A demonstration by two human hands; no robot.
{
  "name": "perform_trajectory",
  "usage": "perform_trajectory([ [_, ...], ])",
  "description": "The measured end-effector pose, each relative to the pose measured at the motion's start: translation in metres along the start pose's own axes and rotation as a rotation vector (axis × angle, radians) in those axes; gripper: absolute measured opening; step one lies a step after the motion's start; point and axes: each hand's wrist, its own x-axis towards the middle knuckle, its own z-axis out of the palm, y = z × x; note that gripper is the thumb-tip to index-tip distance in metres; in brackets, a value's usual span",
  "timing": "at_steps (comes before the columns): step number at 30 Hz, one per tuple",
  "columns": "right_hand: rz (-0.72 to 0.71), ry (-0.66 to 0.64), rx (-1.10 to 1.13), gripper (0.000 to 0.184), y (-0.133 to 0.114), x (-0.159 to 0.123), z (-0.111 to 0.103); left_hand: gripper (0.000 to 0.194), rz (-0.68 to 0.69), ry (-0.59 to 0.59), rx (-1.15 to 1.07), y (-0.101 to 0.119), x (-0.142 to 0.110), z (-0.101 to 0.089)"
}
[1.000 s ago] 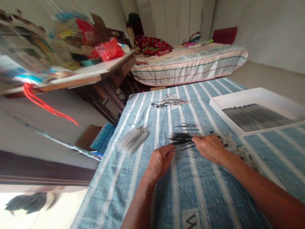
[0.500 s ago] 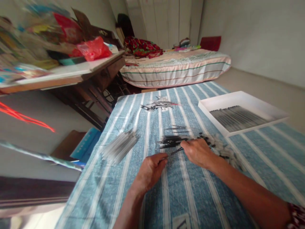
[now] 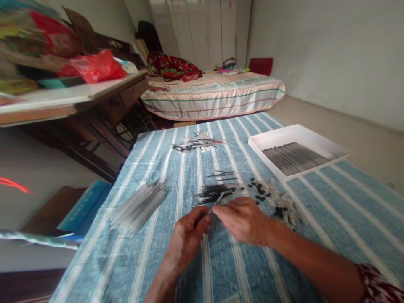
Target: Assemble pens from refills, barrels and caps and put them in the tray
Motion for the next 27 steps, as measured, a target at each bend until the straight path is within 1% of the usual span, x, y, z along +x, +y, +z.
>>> perform_trajectory([
  [1, 0.066, -0.004, -0.006, 0.027, 0.008, -0.001, -0.007, 0.016, -0.026, 0.031, -0.088, 0.000, -0.001, 0.000],
  [2, 0.168, -0.031, -0.037, 0.027, 0.018, -0.002, -0.015, 0.019, -0.042, 0.061, -0.178, 0.001, -0.001, -0.001],
  [3, 0.303, -0.080, -0.090, 0.026, 0.029, -0.004, -0.024, 0.022, -0.046, 0.085, -0.265, 0.002, -0.002, -0.001],
  [5, 0.575, -0.250, -0.248, 0.024, 0.055, -0.009, -0.041, 0.030, -0.035, 0.107, -0.409, 0.003, -0.004, -0.002],
  [6, 0.676, -0.332, -0.308, 0.024, 0.067, -0.013, -0.048, 0.034, -0.031, 0.107, -0.463, 0.004, -0.005, -0.002],
  [8, 0.790, -0.455, -0.351, 0.024, 0.085, -0.020, -0.057, 0.041, -0.038, 0.088, -0.531, 0.004, -0.006, -0.002],
  [9, 0.814, -0.486, -0.346, 0.023, 0.092, -0.023, -0.059, 0.042, -0.047, 0.081, -0.549, 0.003, -0.006, -0.001],
  [12, 0.813, -0.513, -0.301, 0.021, 0.100, -0.028, -0.057, 0.041, -0.079, 0.050, -0.554, -0.001, -0.005, 0.000],
  [16, 0.791, -0.501, -0.263, 0.017, 0.100, -0.029, -0.051, 0.031, -0.089, 0.006, -0.533, -0.005, -0.006, 0.000],
  [18, 0.760, -0.457, -0.230, 0.017, 0.099, -0.030, -0.049, 0.027, -0.082, -0.013, -0.527, -0.005, -0.007, 0.001],
  [19, 0.730, -0.409, -0.188, 0.017, 0.098, -0.030, -0.048, 0.026, -0.081, -0.028, -0.523, -0.004, -0.007, 0.001],
  [21, 0.652, -0.262, -0.041, 0.015, 0.093, -0.031, -0.045, 0.025, -0.086, -0.056, -0.508, -0.002, -0.008, 0.003],
  [23, 0.586, -0.117, 0.166, 0.013, 0.083, -0.029, -0.039, 0.026, -0.100, -0.088, -0.489, 0.001, -0.009, 0.005],
  [25, 0.558, -0.070, 0.382, 0.009, 0.069, -0.026, -0.033, 0.028, -0.123, -0.117, -0.466, 0.002, -0.010, 0.007],
  [27, 0.546, -0.099, 0.577, 0.006, 0.054, -0.022, -0.027, 0.031, -0.136, -0.141, -0.447, 0.003, -0.010, 0.009],
])
